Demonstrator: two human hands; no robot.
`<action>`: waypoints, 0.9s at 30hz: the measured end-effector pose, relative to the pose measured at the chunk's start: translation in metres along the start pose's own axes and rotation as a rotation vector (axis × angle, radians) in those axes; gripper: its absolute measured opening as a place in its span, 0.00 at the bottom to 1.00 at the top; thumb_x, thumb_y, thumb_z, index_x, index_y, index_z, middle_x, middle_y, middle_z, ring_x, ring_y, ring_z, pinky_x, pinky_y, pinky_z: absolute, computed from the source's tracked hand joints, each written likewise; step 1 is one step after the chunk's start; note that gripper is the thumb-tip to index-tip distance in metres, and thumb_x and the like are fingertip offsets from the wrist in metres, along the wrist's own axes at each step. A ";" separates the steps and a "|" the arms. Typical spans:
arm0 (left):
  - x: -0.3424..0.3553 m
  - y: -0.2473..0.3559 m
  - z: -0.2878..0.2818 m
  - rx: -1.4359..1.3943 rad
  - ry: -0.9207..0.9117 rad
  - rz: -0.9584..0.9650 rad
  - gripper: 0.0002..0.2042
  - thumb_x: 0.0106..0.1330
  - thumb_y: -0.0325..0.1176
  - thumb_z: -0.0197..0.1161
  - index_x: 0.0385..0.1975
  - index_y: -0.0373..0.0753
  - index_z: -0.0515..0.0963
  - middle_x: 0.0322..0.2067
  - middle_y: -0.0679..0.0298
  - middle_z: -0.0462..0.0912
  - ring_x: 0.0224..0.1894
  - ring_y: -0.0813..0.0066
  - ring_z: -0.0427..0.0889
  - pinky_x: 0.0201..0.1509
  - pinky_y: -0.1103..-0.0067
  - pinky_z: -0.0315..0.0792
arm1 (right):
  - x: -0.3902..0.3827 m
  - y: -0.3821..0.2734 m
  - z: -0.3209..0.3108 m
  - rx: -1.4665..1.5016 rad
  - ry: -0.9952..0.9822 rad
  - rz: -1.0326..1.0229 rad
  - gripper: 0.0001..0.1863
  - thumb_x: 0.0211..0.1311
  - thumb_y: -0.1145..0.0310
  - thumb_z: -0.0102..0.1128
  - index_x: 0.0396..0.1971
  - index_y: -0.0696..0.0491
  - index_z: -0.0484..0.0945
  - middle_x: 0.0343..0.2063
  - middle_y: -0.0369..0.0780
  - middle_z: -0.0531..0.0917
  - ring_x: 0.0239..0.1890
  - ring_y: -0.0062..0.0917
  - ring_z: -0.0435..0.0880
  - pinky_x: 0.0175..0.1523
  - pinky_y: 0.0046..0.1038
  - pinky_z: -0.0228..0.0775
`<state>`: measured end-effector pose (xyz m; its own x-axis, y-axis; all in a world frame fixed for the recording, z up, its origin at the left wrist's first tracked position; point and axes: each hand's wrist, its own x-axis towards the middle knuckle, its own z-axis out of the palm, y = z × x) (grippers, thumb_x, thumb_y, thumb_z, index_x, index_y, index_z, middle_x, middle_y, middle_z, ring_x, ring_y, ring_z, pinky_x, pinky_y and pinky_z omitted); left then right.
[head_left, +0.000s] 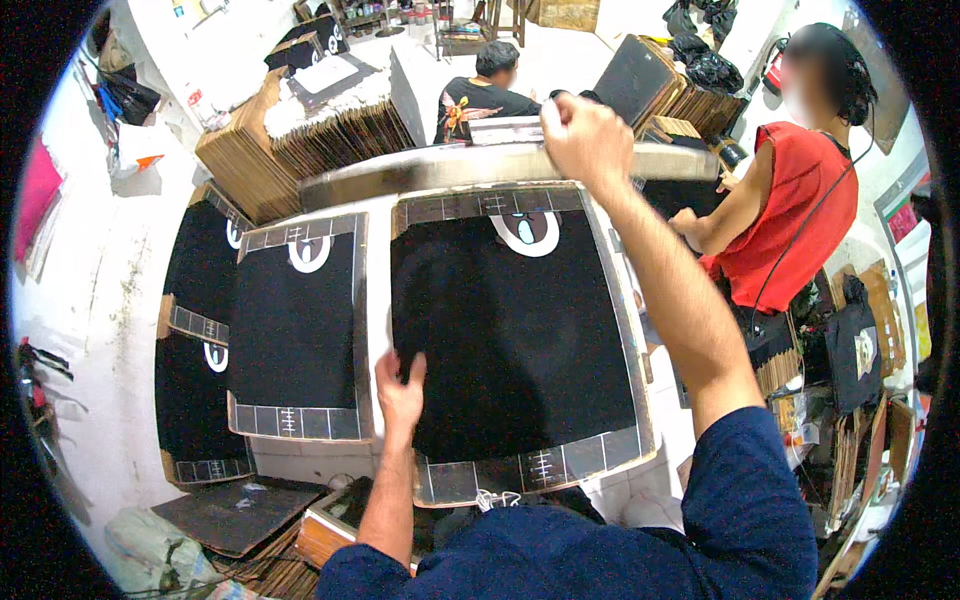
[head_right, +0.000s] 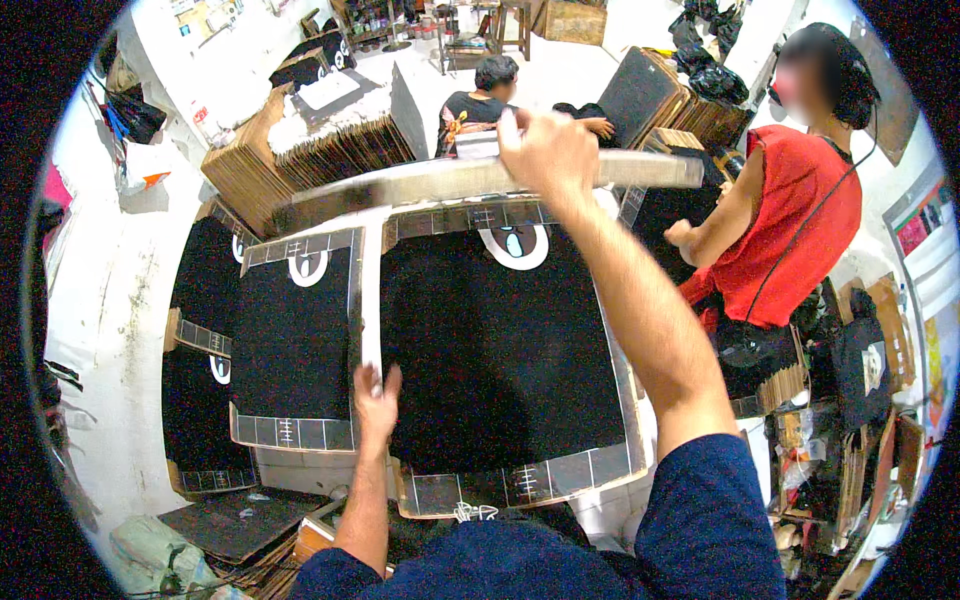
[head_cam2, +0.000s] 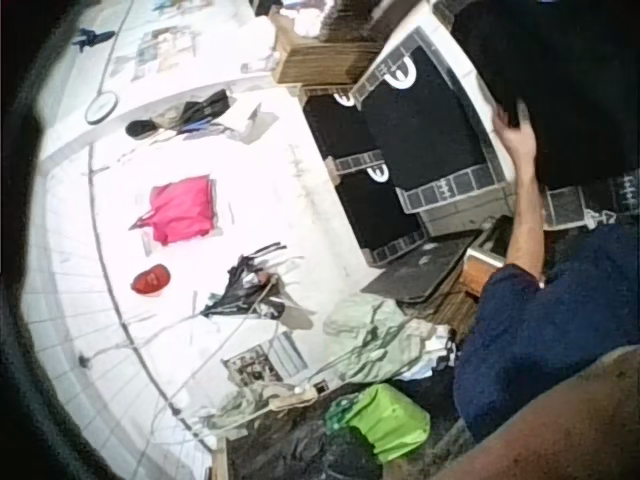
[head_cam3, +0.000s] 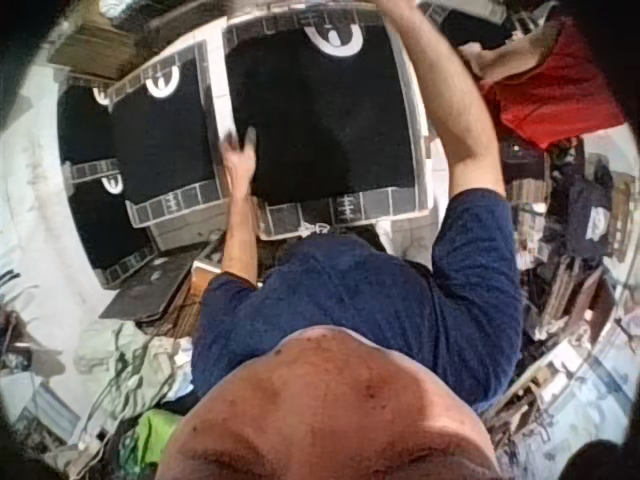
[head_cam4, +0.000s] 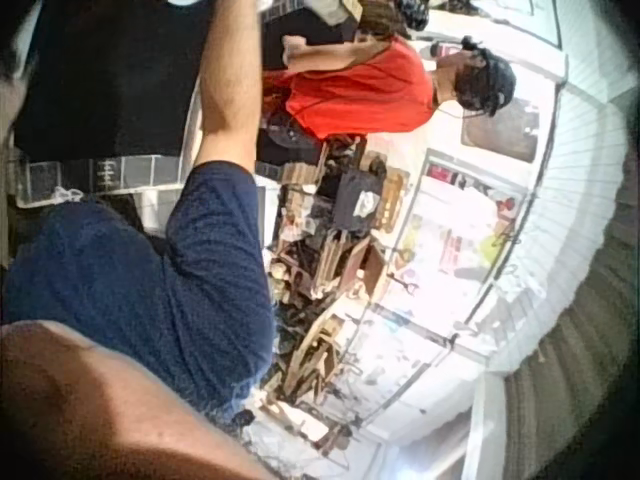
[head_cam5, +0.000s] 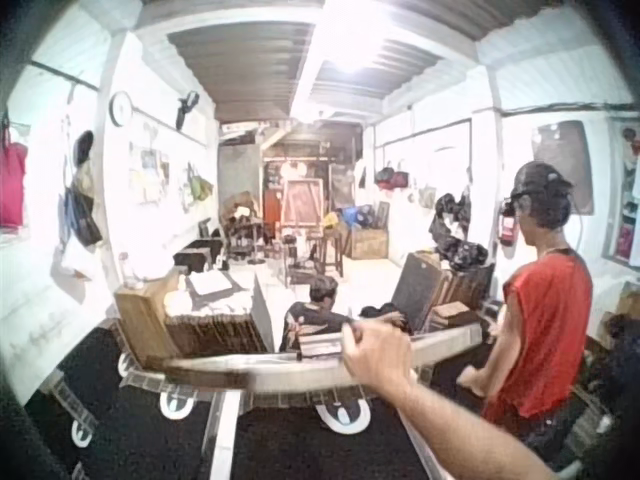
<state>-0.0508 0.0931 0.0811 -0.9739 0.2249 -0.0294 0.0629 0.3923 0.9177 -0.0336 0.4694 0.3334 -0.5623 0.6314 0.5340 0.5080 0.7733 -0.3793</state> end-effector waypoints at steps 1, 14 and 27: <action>0.012 0.033 0.007 -0.373 -0.074 0.030 0.31 0.73 0.45 0.67 0.66 0.29 0.68 0.62 0.44 0.75 0.64 0.54 0.77 0.69 0.63 0.70 | -0.027 0.007 0.009 0.088 0.102 -0.097 0.18 0.68 0.50 0.58 0.38 0.49 0.87 0.32 0.46 0.89 0.39 0.47 0.88 0.46 0.45 0.79; -0.014 -0.034 0.089 -0.891 0.280 -0.969 0.37 0.67 0.57 0.60 0.67 0.35 0.65 0.61 0.54 0.72 0.62 0.60 0.73 0.70 0.60 0.65 | -0.201 0.167 0.188 0.059 -0.395 -0.138 0.30 0.52 0.61 0.74 0.56 0.52 0.78 0.54 0.46 0.76 0.59 0.43 0.74 0.63 0.44 0.68; 0.005 -0.119 0.083 0.821 -0.255 0.754 0.35 0.48 0.42 0.77 0.61 0.48 0.77 0.56 0.65 0.77 0.65 0.66 0.73 0.75 0.60 0.58 | 0.002 0.176 0.323 -0.212 -0.528 -0.397 0.34 0.49 0.59 0.80 0.57 0.49 0.78 0.46 0.40 0.84 0.56 0.37 0.79 0.59 0.43 0.69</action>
<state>-0.0447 0.1218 -0.0610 -0.5608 0.7881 0.2537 0.8275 0.5236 0.2028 -0.1562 0.6259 0.0240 -0.9469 0.2885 0.1418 0.2847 0.9575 -0.0467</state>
